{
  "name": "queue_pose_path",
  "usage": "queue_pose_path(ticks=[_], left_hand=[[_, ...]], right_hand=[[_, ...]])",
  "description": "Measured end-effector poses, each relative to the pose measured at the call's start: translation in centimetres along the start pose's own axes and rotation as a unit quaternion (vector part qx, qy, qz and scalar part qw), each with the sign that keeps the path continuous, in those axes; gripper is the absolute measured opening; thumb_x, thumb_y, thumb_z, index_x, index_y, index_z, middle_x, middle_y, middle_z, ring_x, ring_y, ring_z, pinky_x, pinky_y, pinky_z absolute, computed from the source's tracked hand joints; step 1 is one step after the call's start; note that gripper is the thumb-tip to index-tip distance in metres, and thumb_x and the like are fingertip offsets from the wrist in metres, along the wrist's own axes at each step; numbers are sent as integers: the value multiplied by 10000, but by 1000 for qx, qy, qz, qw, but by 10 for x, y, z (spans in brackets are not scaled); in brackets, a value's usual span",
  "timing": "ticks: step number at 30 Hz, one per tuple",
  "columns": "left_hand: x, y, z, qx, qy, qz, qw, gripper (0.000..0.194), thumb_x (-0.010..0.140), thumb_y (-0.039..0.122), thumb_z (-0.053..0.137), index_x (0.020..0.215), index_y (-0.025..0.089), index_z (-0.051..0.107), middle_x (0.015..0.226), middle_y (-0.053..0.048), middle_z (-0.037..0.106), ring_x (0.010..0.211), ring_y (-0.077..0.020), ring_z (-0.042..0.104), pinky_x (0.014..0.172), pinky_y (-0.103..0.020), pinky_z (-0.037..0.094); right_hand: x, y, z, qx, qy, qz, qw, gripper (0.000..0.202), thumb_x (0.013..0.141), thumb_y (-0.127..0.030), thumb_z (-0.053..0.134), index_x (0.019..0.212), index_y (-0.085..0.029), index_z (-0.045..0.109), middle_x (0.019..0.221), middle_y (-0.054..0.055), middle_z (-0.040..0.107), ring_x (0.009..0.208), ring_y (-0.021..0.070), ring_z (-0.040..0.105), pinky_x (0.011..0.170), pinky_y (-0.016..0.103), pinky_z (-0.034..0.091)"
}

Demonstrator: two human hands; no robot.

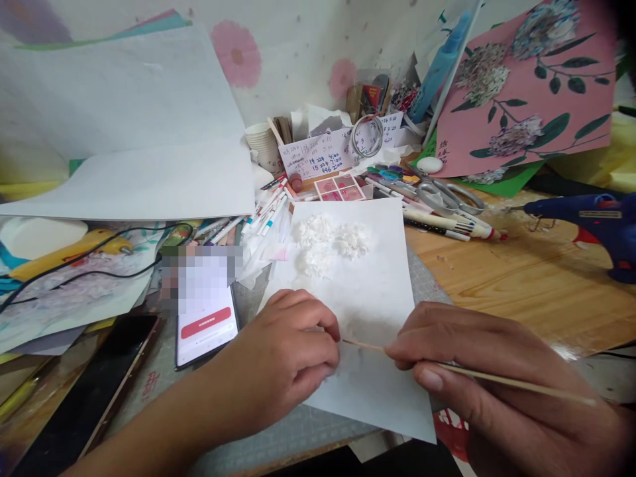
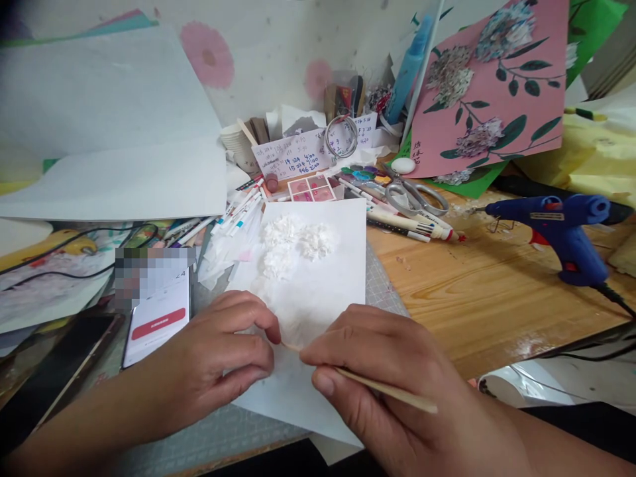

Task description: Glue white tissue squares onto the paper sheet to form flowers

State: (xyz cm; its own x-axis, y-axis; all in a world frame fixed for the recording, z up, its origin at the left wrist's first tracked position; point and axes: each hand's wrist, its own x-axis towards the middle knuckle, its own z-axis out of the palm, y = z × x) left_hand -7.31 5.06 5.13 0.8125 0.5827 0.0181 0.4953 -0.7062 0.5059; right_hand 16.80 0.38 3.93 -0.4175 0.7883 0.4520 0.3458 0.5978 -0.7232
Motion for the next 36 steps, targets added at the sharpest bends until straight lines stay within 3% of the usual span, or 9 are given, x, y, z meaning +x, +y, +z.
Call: queue_pose_path(ticks=[7, 11, 15, 17, 19, 23, 28, 36], left_hand=[[1, 1, 0, -7, -4, -11, 1000, 161, 831, 90, 550, 726, 201, 599, 948, 13, 552, 907, -150, 490, 826, -312, 338], [0, -1, 0, -13, -3, -19, 1000, 140, 829, 101, 553, 762, 214, 603, 958, 12, 560, 917, -154, 502, 838, -314, 356], [-3, -7, -2, -41, 81, -71, 993, 206, 842, 106, 521, 993, 236, 573, 987, 8, 579, 940, -142, 528, 830, -276, 408], [-3, -10, -3, -47, 126, -105, 985, 207, 860, 113, 492, 1016, 234, 556, 973, 14, 588, 926, -129, 543, 815, -256, 425], [-2, -12, -2, -47, 137, -128, 981, 181, 865, 122, 485, 985, 232, 563, 956, 21, 592, 906, -124, 551, 797, -248, 433], [-1, -14, -2, -47, 112, -138, 983, 175, 857, 121, 487, 949, 231, 586, 950, 25, 591, 897, -126, 557, 784, -255, 434], [-1, -17, -2, -58, 126, -158, 978, 192, 858, 111, 461, 919, 228, 601, 938, 23, 598, 879, -127, 565, 767, -261, 435], [1, -20, 0, -56, 122, -220, 966, 202, 840, 119, 450, 861, 233, 616, 870, 29, 627, 815, -143, 571, 708, -278, 419]], right_hand=[[13, -6, 5, -13, -65, 1, 998, 160, 885, -122, 499, 867, -184, 645, 824, 52, 705, 788, 167, 660, 608, 235, 508], [13, -3, 10, -6, -114, 35, 993, 173, 904, -136, 474, 849, -177, 633, 784, 38, 660, 714, 142, 620, 610, 247, 476], [12, 1, 15, -4, -129, 52, 990, 178, 923, -172, 449, 866, -174, 618, 786, 42, 626, 736, 158, 596, 636, 271, 454], [14, 1, 17, -13, -137, 53, 989, 198, 931, -170, 427, 901, -163, 623, 767, 42, 609, 716, 162, 578, 626, 276, 438], [18, 1, 17, -23, -144, 55, 988, 230, 942, -164, 399, 917, -153, 627, 732, 34, 589, 678, 153, 554, 606, 270, 419], [28, 1, 19, -38, -142, 55, 988, 253, 947, -150, 371, 858, -148, 609, 699, 20, 567, 648, 137, 526, 605, 256, 402], [30, 9, 25, -33, -142, 61, 987, 246, 947, -161, 370, 835, -162, 589, 710, 14, 568, 657, 128, 526, 614, 246, 400], [22, 33, 34, 97, -64, 170, 979, 254, 945, -272, 415, 790, -189, 598, 719, 4, 621, 652, 121, 586, 596, 232, 424]])
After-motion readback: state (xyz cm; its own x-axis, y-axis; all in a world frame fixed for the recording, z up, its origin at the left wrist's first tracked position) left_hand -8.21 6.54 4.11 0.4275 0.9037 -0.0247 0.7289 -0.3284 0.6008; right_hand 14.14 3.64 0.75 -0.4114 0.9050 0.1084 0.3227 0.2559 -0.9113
